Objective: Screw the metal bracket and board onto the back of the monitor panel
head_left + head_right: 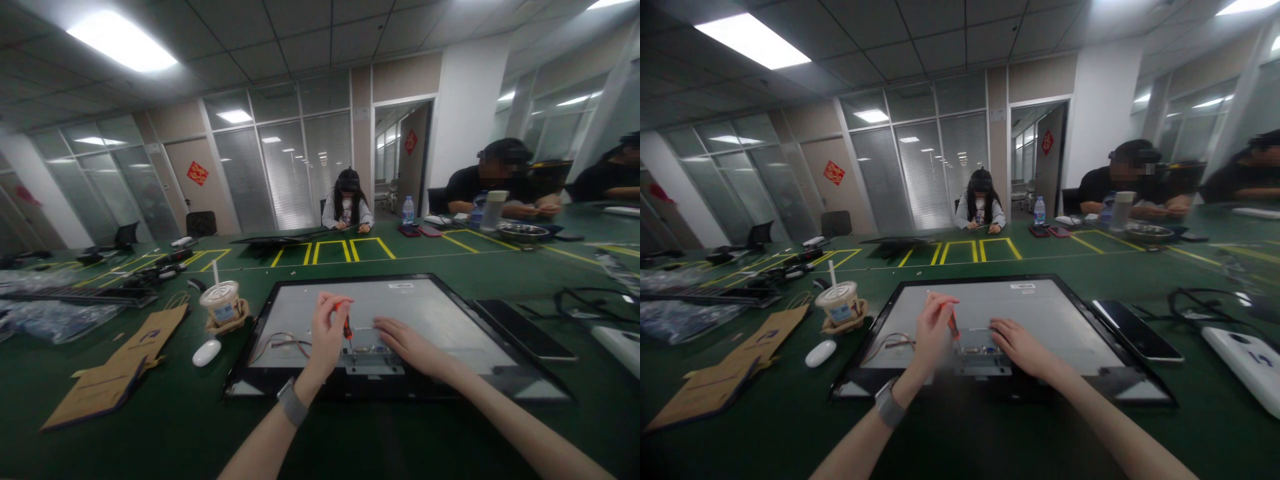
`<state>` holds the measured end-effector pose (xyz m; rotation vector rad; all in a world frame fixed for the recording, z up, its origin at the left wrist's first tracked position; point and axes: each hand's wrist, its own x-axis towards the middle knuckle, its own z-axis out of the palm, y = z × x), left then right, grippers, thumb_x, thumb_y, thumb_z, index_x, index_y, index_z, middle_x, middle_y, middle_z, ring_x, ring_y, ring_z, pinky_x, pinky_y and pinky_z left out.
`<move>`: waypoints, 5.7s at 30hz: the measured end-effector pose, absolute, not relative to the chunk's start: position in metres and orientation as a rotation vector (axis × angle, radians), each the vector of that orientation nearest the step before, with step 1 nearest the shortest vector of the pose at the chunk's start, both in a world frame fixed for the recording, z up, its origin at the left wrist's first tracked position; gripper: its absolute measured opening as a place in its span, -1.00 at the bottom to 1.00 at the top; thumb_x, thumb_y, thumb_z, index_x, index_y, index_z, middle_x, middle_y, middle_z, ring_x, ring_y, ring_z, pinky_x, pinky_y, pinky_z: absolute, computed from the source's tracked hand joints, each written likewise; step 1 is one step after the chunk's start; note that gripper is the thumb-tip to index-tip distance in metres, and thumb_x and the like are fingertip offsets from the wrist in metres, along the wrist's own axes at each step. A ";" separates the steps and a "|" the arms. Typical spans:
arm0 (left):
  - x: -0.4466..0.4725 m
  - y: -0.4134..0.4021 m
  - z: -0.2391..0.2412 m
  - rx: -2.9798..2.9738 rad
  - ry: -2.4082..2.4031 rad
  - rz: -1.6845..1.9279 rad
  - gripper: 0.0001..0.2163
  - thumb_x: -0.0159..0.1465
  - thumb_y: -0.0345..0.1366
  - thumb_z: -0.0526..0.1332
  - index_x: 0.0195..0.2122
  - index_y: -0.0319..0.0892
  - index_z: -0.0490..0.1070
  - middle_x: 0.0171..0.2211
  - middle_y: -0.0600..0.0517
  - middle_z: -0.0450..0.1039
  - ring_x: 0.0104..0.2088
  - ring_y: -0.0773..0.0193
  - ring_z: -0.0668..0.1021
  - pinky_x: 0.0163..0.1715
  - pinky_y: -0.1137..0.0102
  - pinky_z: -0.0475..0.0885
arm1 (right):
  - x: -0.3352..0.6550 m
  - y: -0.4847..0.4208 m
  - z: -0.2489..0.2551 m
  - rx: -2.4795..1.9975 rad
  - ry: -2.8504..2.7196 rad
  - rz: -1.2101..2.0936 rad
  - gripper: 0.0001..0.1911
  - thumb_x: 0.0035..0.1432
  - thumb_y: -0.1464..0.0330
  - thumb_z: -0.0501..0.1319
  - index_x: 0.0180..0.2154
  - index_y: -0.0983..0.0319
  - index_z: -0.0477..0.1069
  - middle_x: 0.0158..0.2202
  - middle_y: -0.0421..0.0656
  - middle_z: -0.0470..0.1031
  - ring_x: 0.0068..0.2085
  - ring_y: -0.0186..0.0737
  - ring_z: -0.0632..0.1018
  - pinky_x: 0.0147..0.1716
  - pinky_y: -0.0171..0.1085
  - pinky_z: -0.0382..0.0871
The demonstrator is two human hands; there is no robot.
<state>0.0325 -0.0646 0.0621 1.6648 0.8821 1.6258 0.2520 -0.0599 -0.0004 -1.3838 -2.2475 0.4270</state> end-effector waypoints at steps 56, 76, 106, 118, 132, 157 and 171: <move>0.036 -0.071 0.062 1.691 0.970 1.880 -0.85 0.27 -0.24 0.21 -0.35 -0.16 0.53 -0.32 0.02 0.36 -0.29 0.27 0.44 -0.22 0.40 0.37 | 0.252 -0.060 0.001 -1.379 -2.260 0.438 -0.40 0.37 0.03 -0.14 0.15 0.26 0.37 0.23 0.01 0.34 0.22 -0.03 0.34 0.25 -0.01 0.12; 0.035 -0.070 0.057 1.606 0.869 1.783 -0.68 0.38 -0.19 0.02 -0.02 -0.14 0.51 -0.15 -0.06 0.41 -0.22 0.27 0.46 -0.21 0.41 0.40 | 0.253 -0.058 -0.001 -1.386 -2.270 0.416 -0.41 0.37 0.05 -0.14 0.14 0.27 0.37 0.23 0.03 0.34 0.23 -0.04 0.34 0.26 -0.03 0.11; 0.030 -0.066 0.063 1.694 0.983 1.811 -0.76 0.35 -0.22 0.08 -0.20 -0.13 0.54 -0.23 -0.01 0.33 -0.32 0.31 0.44 -0.32 0.42 0.40 | 0.253 -0.059 -0.001 -1.396 -2.266 0.420 -0.40 0.37 0.05 -0.15 0.15 0.29 0.35 0.23 0.03 0.33 0.23 -0.04 0.33 0.26 -0.02 0.11; 0.030 -0.060 0.059 1.753 0.976 1.810 -0.87 0.19 -0.27 0.32 -0.27 -0.17 0.53 -0.33 0.04 0.34 -0.31 0.30 0.45 -0.22 0.40 0.39 | 0.250 -0.062 0.004 -1.409 -2.258 0.445 -0.36 0.37 0.02 -0.16 0.15 0.31 0.36 0.23 0.05 0.33 0.22 0.00 0.34 0.25 -0.03 0.11; 0.029 -0.057 0.062 1.646 0.809 1.651 -0.76 0.35 -0.18 0.11 -0.13 -0.16 0.49 -0.20 -0.03 0.37 -0.27 0.31 0.49 -0.27 0.43 0.43 | 0.253 -0.058 -0.002 -1.368 -2.279 0.399 -0.42 0.38 0.06 -0.16 0.14 0.26 0.36 0.21 0.03 0.35 0.21 -0.03 0.35 0.25 -0.01 0.11; 0.030 -0.062 0.066 1.571 0.709 1.504 -0.69 0.39 -0.12 0.01 -0.12 -0.19 0.43 -0.35 -0.02 0.44 -0.33 0.29 0.50 -0.33 0.41 0.44 | 0.251 -0.060 0.000 -1.392 -2.276 0.397 -0.41 0.38 0.05 -0.16 0.13 0.26 0.38 0.21 0.02 0.36 0.21 -0.02 0.36 0.25 0.01 0.11; 0.032 -0.061 0.066 1.559 0.689 1.509 -0.66 0.38 -0.10 0.03 -0.07 -0.21 0.45 -0.31 -0.05 0.48 -0.34 0.28 0.53 -0.29 0.38 0.45 | 0.249 -0.063 0.006 -1.416 -2.278 0.422 -0.40 0.37 0.07 -0.17 0.15 0.28 0.36 0.23 0.05 0.34 0.22 0.00 0.34 0.25 0.03 0.10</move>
